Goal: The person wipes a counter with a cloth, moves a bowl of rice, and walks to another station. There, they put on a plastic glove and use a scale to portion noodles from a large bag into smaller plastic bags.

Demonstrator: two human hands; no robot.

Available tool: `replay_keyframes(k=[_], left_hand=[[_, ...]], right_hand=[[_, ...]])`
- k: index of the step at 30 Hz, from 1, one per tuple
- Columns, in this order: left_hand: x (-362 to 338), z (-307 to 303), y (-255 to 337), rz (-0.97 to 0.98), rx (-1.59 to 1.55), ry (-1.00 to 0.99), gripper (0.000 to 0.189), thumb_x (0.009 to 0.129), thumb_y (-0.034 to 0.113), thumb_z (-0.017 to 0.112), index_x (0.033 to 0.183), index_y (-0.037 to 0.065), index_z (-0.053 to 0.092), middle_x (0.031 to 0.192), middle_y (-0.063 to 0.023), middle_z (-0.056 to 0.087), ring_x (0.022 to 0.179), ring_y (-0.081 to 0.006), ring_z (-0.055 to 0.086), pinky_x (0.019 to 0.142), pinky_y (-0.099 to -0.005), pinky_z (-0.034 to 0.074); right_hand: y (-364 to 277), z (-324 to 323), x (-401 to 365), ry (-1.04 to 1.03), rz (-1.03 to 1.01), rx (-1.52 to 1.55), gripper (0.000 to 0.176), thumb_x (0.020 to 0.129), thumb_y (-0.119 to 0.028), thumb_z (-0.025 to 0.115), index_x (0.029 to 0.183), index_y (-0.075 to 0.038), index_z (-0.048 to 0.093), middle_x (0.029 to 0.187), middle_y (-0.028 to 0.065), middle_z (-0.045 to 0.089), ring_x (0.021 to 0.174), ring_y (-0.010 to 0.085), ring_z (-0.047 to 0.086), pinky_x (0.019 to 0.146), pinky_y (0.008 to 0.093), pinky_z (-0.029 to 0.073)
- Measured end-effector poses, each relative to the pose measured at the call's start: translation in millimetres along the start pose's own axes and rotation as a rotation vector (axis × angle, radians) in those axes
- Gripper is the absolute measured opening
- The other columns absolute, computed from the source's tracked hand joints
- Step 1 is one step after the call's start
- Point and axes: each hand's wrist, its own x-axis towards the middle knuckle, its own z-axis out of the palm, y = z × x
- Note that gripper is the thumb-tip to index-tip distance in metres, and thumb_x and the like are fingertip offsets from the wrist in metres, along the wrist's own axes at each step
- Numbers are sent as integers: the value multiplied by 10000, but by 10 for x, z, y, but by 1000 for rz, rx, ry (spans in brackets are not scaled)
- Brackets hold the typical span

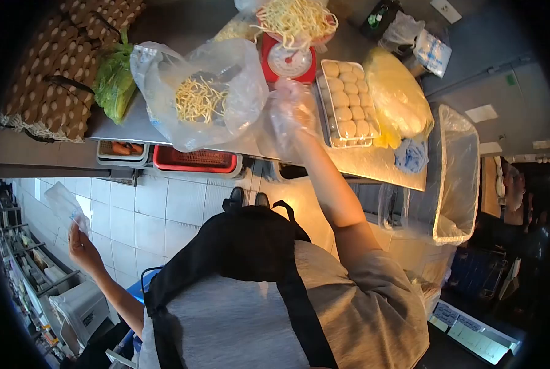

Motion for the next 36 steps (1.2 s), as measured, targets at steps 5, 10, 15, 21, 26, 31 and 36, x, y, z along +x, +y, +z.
replay_keyframes(k=[5, 10, 15, 21, 26, 31, 36], left_hand=[[8, -157, 207, 121, 20, -5, 274, 838, 3, 421, 1051, -10, 593, 1034, -108, 619, 925, -203, 592, 797, -280, 450], [-113, -206, 281, 49, 43, 20, 271, 840, 17, 422, 1051, -24, 587, 1023, -131, 617, 931, -223, 592, 803, -291, 448], [-231, -255, 219, 42, 184, 91, 267, 808, 29, 450, 1029, -41, 582, 993, -181, 611, 873, -248, 608, 740, -318, 466], [-208, -158, 78, -178, 118, 3, 261, 816, 39, 467, 1036, -37, 586, 1011, -162, 614, 901, -230, 599, 780, -287, 454], [61, 77, -31, -56, -6, -13, 254, 788, -30, 473, 1009, -37, 598, 978, -174, 622, 862, -261, 614, 737, -305, 470], [339, 138, -210, 48, -57, -92, 242, 795, -12, 487, 1007, -57, 593, 953, -184, 626, 848, -233, 618, 731, -296, 472], [454, 135, -422, -59, -84, -158, 201, 813, -5, 485, 973, -56, 596, 896, -170, 630, 795, -220, 616, 702, -282, 467]], right_hand=[[415, 107, 5, -159, -209, -178, 183, 804, -191, 514, 803, -40, 617, 789, 166, 607, 774, 308, 587, 714, 384, 441], [432, 69, -60, -239, -182, -138, 209, 801, -231, 513, 748, -48, 598, 765, 173, 586, 776, 339, 559, 700, 423, 425], [155, -147, -114, -263, -164, -240, 225, 807, -257, 555, 752, -45, 607, 731, 142, 595, 695, 297, 562, 670, 394, 436], [-262, -650, 606, -71, -30, 267, 223, 849, -219, 566, 707, -49, 591, 622, 15, 548, 547, 83, 489, 461, 250, 409], [-868, -786, 1423, -116, -336, -436, 284, 743, -262, 646, 833, 4, 602, 744, 98, 621, 657, 188, 581, 613, 277, 472], [-1227, -480, 1694, -285, -67, -1082, 405, 690, -350, 624, 966, -54, 629, 950, 169, 616, 898, 282, 603, 769, 352, 473], [-1218, -635, 2219, -54, -477, -1363, 295, 658, -239, 645, 887, -54, 651, 910, 160, 626, 856, 296, 603, 753, 352, 479]])
